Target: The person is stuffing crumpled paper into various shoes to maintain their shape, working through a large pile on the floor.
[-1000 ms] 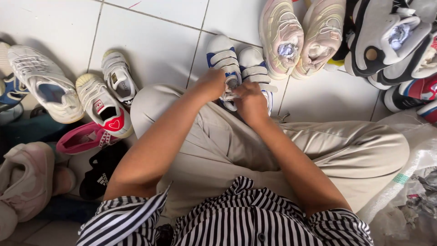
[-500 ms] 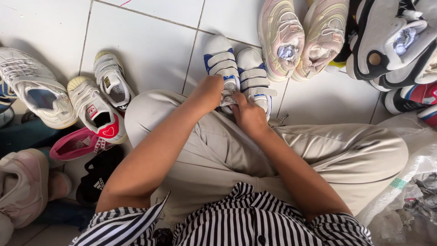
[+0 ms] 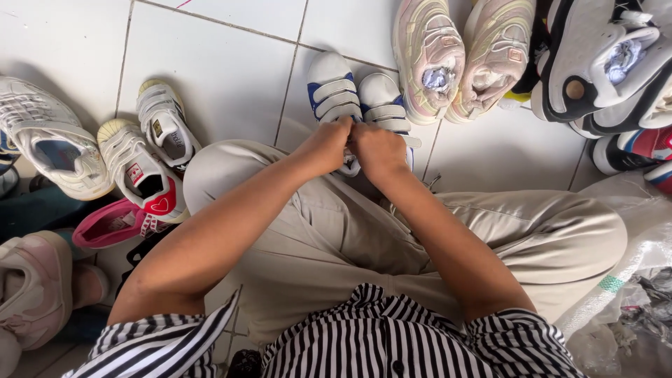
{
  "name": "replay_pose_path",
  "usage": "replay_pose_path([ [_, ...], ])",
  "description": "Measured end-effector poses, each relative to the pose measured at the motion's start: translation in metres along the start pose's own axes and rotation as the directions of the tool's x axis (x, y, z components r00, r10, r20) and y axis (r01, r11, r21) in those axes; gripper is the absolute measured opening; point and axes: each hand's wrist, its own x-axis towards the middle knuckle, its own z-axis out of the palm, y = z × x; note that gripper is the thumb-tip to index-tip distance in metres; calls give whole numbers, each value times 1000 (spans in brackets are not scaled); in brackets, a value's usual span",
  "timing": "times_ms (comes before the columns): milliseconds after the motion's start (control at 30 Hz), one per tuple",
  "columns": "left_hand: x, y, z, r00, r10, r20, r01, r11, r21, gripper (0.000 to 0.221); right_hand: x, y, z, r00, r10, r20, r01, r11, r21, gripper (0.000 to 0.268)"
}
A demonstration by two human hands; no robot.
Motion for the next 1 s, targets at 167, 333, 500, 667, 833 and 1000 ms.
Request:
replay_pose_path([
  [167,0,8,10,997,63,-48,-53,979,198,17,-8,2,17,970,-55,-238,11,983,-182,7],
  [333,-19,27,24,953,101,-286,109,766,634,5,-35,-11,-47,960,-160,-229,144,986,-83,10],
  [500,-9,3,46,992,-11,-129,72,875,480,14,-62,-19,-95,968,-82,239,102,992,-72,36],
  [667,-8,-7,56,985,-17,173,-22,976,218,25,-40,-21,-93,849,-32,528,33,999,7,57],
  [833,2,0,40,986,-30,166,-17,963,270,33,-23,-8,-9,853,50,519,-24,998,-57,27],
  [1000,-5,12,32,989,-18,148,-41,922,385,28,-48,-23,-73,913,34,407,-55,998,42,42],
])
